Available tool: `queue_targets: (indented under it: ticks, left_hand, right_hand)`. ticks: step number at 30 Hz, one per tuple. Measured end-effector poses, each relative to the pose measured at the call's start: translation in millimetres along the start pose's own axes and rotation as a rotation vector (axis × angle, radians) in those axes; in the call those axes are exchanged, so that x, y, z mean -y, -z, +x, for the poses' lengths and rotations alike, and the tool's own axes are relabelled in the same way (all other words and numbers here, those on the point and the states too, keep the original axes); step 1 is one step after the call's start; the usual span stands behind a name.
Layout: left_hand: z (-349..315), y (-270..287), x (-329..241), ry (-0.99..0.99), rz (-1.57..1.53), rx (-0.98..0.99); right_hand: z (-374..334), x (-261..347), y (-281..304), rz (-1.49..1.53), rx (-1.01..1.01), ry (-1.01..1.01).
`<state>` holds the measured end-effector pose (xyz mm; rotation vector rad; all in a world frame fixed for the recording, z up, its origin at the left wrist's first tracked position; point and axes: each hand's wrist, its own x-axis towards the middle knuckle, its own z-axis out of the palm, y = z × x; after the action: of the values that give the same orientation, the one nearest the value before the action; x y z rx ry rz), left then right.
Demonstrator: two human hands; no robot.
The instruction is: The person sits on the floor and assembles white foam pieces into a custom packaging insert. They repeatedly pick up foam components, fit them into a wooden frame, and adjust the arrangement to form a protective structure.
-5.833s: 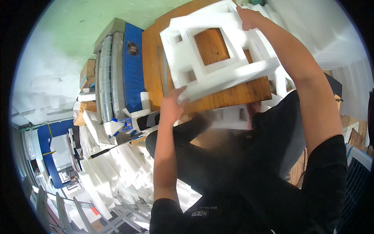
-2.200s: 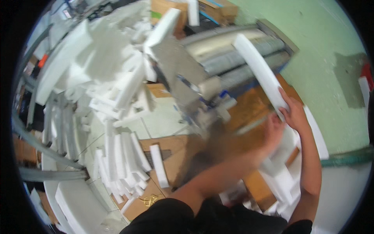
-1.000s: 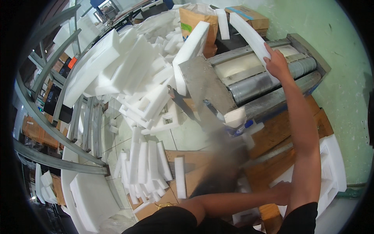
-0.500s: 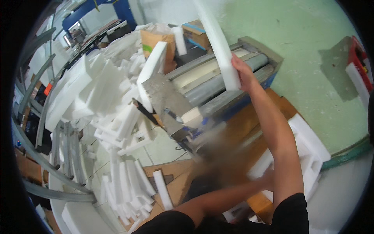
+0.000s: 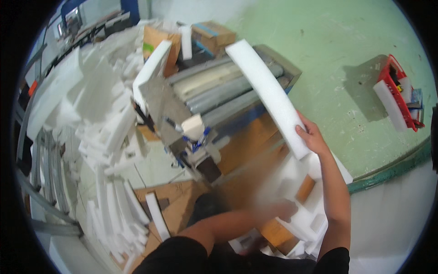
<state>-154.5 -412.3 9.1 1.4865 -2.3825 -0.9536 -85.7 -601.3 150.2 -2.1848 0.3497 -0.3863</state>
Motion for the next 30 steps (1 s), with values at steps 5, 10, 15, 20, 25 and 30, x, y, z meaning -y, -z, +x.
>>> queue_targets:
  ticks: [5,10,15,20,25,30]
  left_hand:
    - [-2.6,3.8,-3.9,0.001,-0.047,-0.001]
    - [11.9,-9.3,4.6,-0.056,-0.015,-0.110]
    - [8.8,5.4,-7.3,0.012,0.022,-0.044]
    - [12.0,2.1,4.0,0.007,-0.032,-0.084]
    - [22.7,-24.6,26.4,0.050,0.057,-0.199]
    - [-4.0,-16.6,24.1,0.110,0.171,-0.231]
  right_hand:
    - [-22.5,29.4,-8.6,-0.583,0.052,-0.013]
    - [-12.5,24.5,-50.5,-0.773,0.054,0.029]
    - [26.9,33.4,-77.4,-0.326,0.057,0.160]
    - [27.9,58.6,-75.7,0.212,0.041,-0.005]
    - [-50.9,28.8,-28.4,0.370,-0.194,-0.126]
    - [-192.9,-10.1,38.5,0.379,-0.661,-0.291]
